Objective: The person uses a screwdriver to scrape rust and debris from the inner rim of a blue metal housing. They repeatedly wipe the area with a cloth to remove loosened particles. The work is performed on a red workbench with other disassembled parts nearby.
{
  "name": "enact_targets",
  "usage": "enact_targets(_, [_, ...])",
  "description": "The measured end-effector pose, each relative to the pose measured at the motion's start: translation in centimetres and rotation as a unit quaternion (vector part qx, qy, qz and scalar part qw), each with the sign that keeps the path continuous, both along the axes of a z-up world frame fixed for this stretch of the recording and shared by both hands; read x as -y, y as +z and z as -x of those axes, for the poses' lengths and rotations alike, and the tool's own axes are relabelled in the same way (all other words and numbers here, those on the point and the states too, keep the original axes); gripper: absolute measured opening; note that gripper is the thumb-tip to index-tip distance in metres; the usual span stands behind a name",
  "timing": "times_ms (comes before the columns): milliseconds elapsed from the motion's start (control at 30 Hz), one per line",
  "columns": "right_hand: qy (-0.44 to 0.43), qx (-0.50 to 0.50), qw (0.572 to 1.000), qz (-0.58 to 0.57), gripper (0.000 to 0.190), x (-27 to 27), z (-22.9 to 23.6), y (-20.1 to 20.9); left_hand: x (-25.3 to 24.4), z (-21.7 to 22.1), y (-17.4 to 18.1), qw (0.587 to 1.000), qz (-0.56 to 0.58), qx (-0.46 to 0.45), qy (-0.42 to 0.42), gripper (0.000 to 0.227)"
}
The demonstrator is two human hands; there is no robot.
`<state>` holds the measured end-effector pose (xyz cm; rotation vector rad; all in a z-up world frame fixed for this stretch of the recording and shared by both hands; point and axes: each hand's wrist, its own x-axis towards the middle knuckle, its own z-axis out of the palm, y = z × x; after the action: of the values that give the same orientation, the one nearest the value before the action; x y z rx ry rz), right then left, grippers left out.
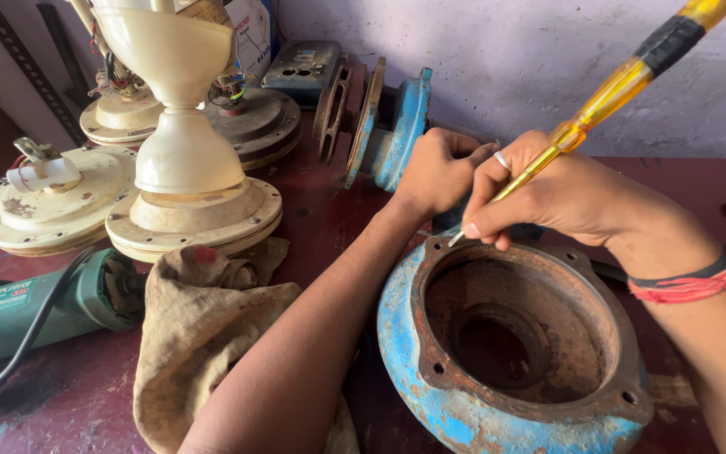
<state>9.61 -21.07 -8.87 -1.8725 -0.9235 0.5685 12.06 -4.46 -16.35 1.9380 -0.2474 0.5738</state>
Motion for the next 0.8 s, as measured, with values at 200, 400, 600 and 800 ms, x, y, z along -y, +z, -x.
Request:
enact_targets(200, [0.016,-0.014,1.0,-0.007,0.01,-0.2,0.2,-0.1,-0.1,-1.3,-0.1,0.994,-0.017,0.007,-0.11,0.023])
enact_targets(400, [-0.018,0.011,1.0,-0.002,0.009,-0.3,0.5,-0.2,-0.7,-1.7,-1.1,0.957,0.098,-0.003,-0.273,0.018])
enact_targets(600, [-0.018,-0.002,1.0,0.01,0.011,-0.4,0.4,-0.2,-0.7,-2.1,-1.5,0.958,0.117,-0.036,-0.258,0.02])
enact_targets(800, [-0.012,-0.002,1.0,-0.003,0.008,-0.4,0.4,-0.4,-0.5,-2.2,-1.6,0.959,0.129,-0.054,-0.247,0.018])
